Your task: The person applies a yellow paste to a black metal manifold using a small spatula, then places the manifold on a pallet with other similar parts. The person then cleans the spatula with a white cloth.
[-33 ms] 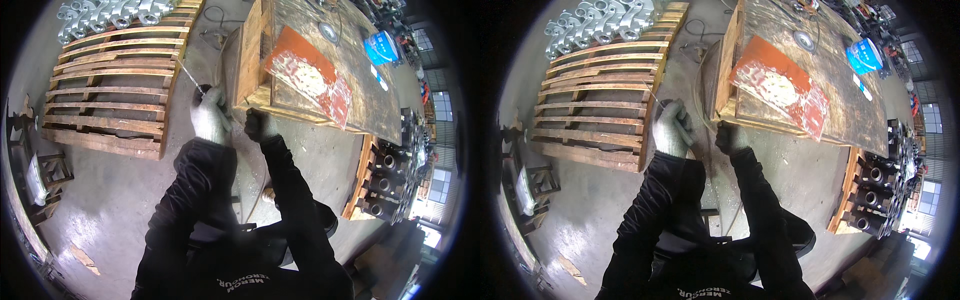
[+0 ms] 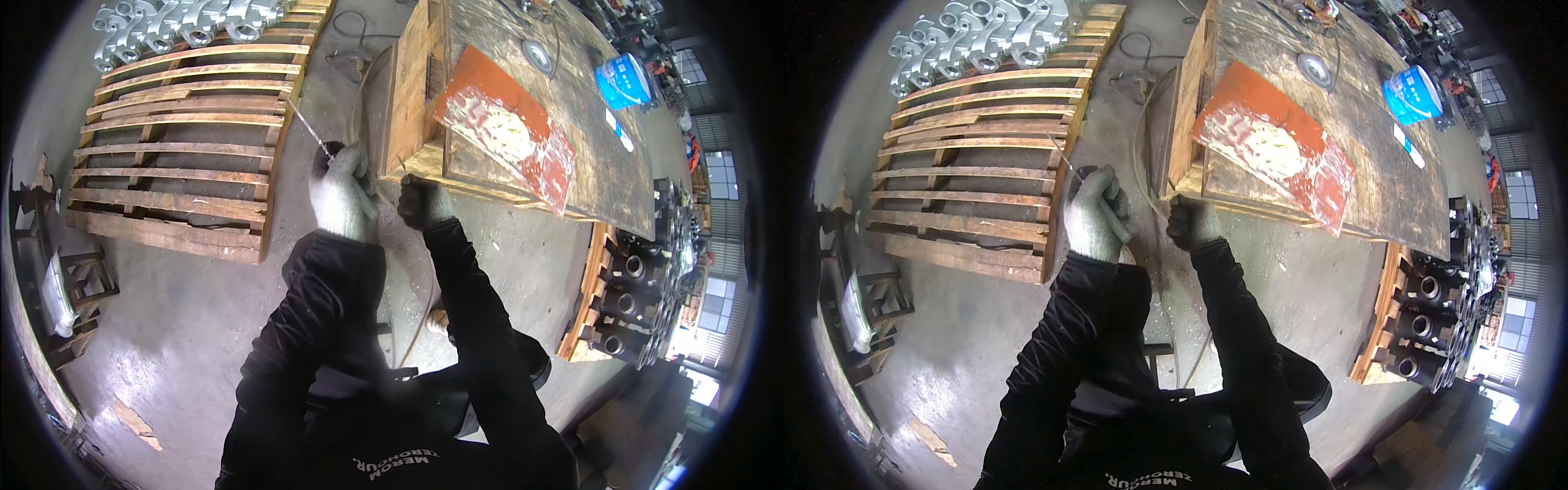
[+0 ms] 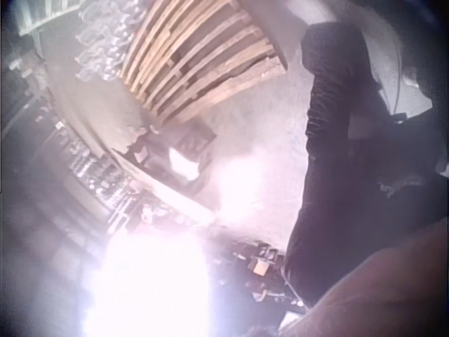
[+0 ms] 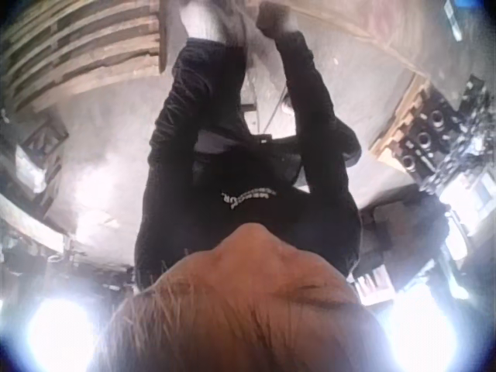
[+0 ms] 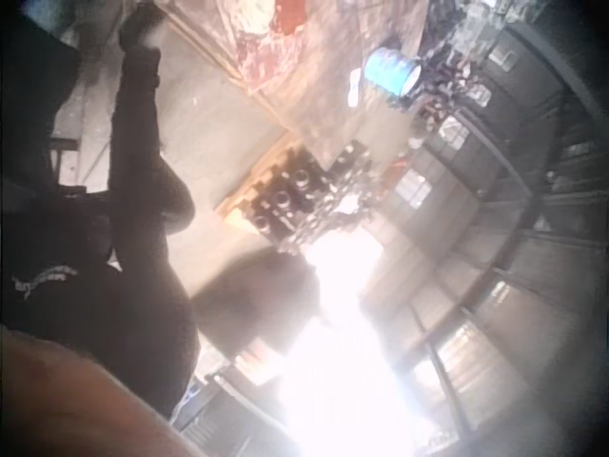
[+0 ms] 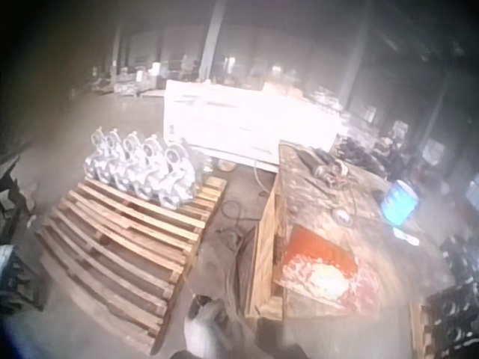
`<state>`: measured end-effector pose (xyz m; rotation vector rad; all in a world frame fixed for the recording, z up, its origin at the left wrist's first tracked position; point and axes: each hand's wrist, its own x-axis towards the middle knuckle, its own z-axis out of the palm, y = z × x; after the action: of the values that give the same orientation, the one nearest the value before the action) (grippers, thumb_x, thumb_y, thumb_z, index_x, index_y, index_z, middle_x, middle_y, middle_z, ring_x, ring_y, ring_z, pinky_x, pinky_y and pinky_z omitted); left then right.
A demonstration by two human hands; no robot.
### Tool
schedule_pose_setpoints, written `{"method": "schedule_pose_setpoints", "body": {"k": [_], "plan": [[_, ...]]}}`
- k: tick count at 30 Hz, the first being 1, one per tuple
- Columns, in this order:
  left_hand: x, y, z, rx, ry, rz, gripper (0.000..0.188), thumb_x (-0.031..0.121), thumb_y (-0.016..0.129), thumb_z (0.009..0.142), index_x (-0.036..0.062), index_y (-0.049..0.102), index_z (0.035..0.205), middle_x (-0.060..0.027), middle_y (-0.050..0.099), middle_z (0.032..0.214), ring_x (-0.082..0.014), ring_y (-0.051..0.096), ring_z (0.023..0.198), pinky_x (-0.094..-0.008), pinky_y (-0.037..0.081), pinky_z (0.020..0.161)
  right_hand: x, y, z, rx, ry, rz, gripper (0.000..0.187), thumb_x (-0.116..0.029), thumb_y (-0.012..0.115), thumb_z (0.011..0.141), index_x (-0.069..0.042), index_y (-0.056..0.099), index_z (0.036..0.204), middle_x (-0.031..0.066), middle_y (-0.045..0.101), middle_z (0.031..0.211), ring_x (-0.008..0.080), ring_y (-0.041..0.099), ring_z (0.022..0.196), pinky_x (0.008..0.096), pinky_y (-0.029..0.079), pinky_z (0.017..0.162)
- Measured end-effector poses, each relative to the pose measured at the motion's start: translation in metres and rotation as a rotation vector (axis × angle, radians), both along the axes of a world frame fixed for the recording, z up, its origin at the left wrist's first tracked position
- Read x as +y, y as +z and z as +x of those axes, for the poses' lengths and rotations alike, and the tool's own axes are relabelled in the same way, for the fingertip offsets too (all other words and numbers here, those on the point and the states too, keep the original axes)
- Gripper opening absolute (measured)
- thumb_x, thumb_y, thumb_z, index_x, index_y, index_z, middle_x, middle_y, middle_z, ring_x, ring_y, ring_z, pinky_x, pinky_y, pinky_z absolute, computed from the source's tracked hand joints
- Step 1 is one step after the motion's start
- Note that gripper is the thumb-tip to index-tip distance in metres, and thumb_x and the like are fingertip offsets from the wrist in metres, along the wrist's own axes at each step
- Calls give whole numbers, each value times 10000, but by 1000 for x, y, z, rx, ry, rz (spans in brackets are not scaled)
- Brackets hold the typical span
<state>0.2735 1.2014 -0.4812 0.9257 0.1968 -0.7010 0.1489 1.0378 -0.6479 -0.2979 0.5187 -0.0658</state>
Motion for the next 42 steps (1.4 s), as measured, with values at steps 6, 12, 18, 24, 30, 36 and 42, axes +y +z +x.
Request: {"method": "schedule_pose_setpoints", "body": {"k": [6,12,18,24,30,36,42], "plan": [[0,5,4,-34,-29,28,142,214,635,926,134,541,855,29,473,690,-106,458,536,-264,345,447,-26,-24,21,-275,-116,151,178,-262,584,983,-88,612,957,-80,328,613,80,315,493,241,300,492],[-1,5,3,-54,-43,57,146,208,634,933,133,533,859,30,473,691,-101,462,535,-261,350,447,-2,-16,12,-193,-361,92,208,-207,497,1030,-51,612,953,-69,356,614,82,331,489,255,321,502],[6,4,5,-79,-49,60,113,211,640,923,124,570,904,29,488,699,-99,473,542,-256,357,456,5,0,-21,-144,-453,252,238,-190,442,1039,-67,584,892,-91,290,560,78,304,447,246,303,473],[-5,11,-2,-38,-53,97,117,212,650,917,130,569,895,32,498,699,-92,473,546,-250,348,459,9,31,-71,299,-242,-339,262,-256,497,1053,-88,611,887,-70,374,570,85,349,455,254,286,451],[-13,7,-13,-48,-70,41,147,211,657,914,141,547,846,34,495,679,-82,448,531,-251,334,461,24,31,-32,563,-189,-1236,242,-296,586,1027,-87,659,928,-55,463,602,68,402,494,249,304,461],[-11,1,-7,-69,-37,36,164,208,657,912,152,534,820,40,483,664,-86,435,515,-251,322,450,26,36,6,623,-166,-793,260,-252,565,1002,-33,651,892,30,524,600,126,485,495,290,357,463],[-15,2,-7,-56,-52,61,164,208,662,907,159,532,820,41,483,664,-90,444,519,-254,324,447,19,19,4,419,-176,-685,249,-274,570,1000,-65,589,866,-15,485,589,102,438,466,272,307,437]]}}
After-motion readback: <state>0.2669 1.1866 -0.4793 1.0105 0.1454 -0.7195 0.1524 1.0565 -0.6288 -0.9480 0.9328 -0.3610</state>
